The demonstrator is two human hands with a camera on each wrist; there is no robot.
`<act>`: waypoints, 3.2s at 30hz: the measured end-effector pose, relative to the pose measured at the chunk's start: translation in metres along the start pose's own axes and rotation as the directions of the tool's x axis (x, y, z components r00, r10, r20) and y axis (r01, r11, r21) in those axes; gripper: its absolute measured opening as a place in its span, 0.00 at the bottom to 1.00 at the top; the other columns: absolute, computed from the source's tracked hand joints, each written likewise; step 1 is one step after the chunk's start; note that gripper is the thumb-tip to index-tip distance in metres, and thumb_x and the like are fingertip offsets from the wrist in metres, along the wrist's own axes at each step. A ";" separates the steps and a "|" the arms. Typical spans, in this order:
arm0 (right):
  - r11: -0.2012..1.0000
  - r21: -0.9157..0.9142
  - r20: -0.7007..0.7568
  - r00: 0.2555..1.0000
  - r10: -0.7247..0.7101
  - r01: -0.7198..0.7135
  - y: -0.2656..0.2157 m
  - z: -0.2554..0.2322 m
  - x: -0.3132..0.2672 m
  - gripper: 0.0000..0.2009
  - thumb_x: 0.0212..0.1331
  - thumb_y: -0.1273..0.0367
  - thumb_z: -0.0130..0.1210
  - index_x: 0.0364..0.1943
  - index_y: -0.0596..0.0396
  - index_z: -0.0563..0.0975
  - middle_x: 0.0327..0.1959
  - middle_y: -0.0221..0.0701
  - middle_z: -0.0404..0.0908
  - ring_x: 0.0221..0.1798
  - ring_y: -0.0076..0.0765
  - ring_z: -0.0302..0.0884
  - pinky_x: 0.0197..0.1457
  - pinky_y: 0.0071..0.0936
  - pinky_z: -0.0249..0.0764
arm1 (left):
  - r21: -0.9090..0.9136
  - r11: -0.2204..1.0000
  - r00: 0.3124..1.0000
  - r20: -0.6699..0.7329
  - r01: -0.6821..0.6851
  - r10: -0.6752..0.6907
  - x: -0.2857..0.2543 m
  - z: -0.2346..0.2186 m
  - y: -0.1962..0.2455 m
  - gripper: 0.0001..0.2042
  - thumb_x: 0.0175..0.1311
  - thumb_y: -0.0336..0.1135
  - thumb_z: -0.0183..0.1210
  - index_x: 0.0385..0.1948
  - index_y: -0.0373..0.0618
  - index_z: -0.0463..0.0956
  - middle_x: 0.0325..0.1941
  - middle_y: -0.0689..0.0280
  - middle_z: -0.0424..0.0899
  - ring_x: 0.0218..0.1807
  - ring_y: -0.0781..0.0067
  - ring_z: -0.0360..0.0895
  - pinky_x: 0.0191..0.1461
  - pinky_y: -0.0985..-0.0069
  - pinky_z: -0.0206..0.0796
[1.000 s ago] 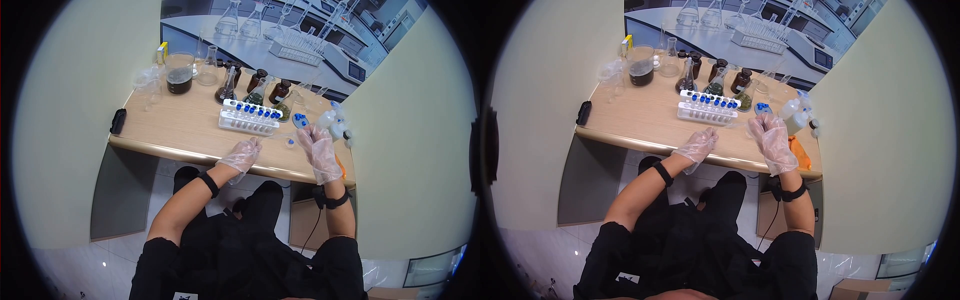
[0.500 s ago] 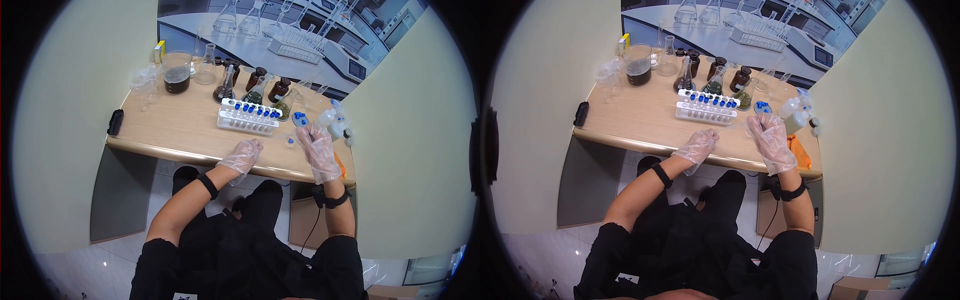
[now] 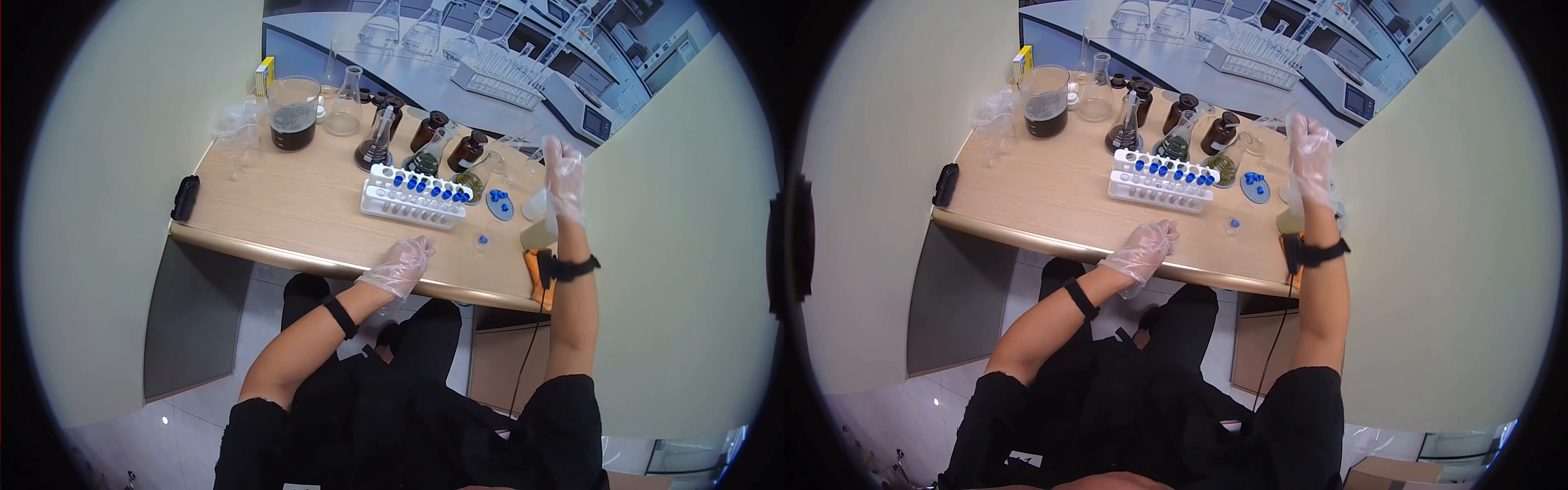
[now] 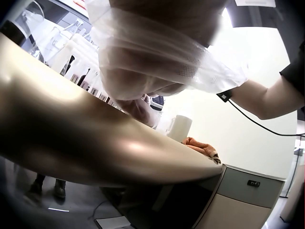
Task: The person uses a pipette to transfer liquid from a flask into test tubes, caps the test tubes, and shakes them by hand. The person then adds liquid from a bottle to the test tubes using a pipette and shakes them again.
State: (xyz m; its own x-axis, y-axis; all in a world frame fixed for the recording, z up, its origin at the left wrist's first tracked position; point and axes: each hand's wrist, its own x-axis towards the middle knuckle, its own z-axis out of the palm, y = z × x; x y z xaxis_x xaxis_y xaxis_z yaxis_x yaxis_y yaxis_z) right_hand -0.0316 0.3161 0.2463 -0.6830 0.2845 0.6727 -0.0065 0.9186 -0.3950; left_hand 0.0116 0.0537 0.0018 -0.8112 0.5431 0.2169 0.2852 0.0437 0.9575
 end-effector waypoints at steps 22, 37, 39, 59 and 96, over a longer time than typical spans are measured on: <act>0.966 -0.255 0.513 0.840 0.175 -0.046 0.115 0.187 0.091 0.20 0.58 0.53 0.60 0.25 0.60 0.83 0.21 0.37 0.82 0.26 0.36 0.76 0.37 0.36 0.74 | 0.194 0.981 1.000 -0.018 -0.013 0.017 -0.001 -0.006 0.006 0.07 0.75 0.33 0.57 0.46 0.41 0.75 0.38 0.48 0.86 0.41 0.42 0.85 0.44 0.55 0.75; 0.636 -0.440 0.720 0.672 -0.172 0.634 0.117 0.180 0.094 0.17 0.68 0.57 0.51 0.39 0.54 0.86 0.47 0.49 0.88 0.52 0.59 0.85 0.52 0.44 0.79 | 0.157 0.987 0.999 0.013 0.030 -0.033 0.002 -0.003 -0.001 0.08 0.78 0.34 0.52 0.48 0.41 0.74 0.36 0.57 0.85 0.35 0.61 0.85 0.42 0.64 0.75; 0.649 -0.424 0.718 0.671 -0.185 0.632 0.116 0.178 0.090 0.15 0.67 0.58 0.52 0.41 0.51 0.86 0.48 0.48 0.88 0.51 0.60 0.84 0.53 0.45 0.79 | 0.158 0.987 0.999 0.016 0.030 -0.033 0.002 -0.002 -0.003 0.08 0.79 0.35 0.51 0.48 0.42 0.74 0.35 0.58 0.84 0.34 0.62 0.85 0.42 0.65 0.74; 0.967 0.152 0.144 0.973 0.183 -0.204 0.002 -0.022 0.002 0.16 0.65 0.57 0.64 0.38 0.58 0.82 0.32 0.24 0.80 0.36 0.20 0.72 0.44 0.26 0.72 | -0.123 0.984 0.991 0.046 0.128 -0.123 0.011 0.007 -0.018 0.11 0.81 0.39 0.50 0.37 0.45 0.73 0.29 0.73 0.71 0.32 0.78 0.75 0.41 0.75 0.71; 0.844 0.428 0.463 0.880 0.103 -0.324 -0.016 -0.047 -0.150 0.09 0.71 0.66 0.63 0.36 0.56 0.81 0.26 0.17 0.72 0.28 0.13 0.64 0.30 0.20 0.61 | -0.034 0.984 0.982 0.070 0.177 -0.174 0.006 -0.003 0.010 0.19 0.85 0.47 0.46 0.34 0.43 0.72 0.28 0.69 0.75 0.31 0.75 0.78 0.43 0.73 0.74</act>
State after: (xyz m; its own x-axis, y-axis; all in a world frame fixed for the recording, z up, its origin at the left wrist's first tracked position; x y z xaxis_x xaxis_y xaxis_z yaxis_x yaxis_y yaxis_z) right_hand 0.1057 0.2720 0.1811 -0.9402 0.2178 0.2617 -0.0970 0.5654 -0.8191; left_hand 0.0074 0.0548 0.0135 -0.8105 0.5848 0.0328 0.1194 0.1102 0.9867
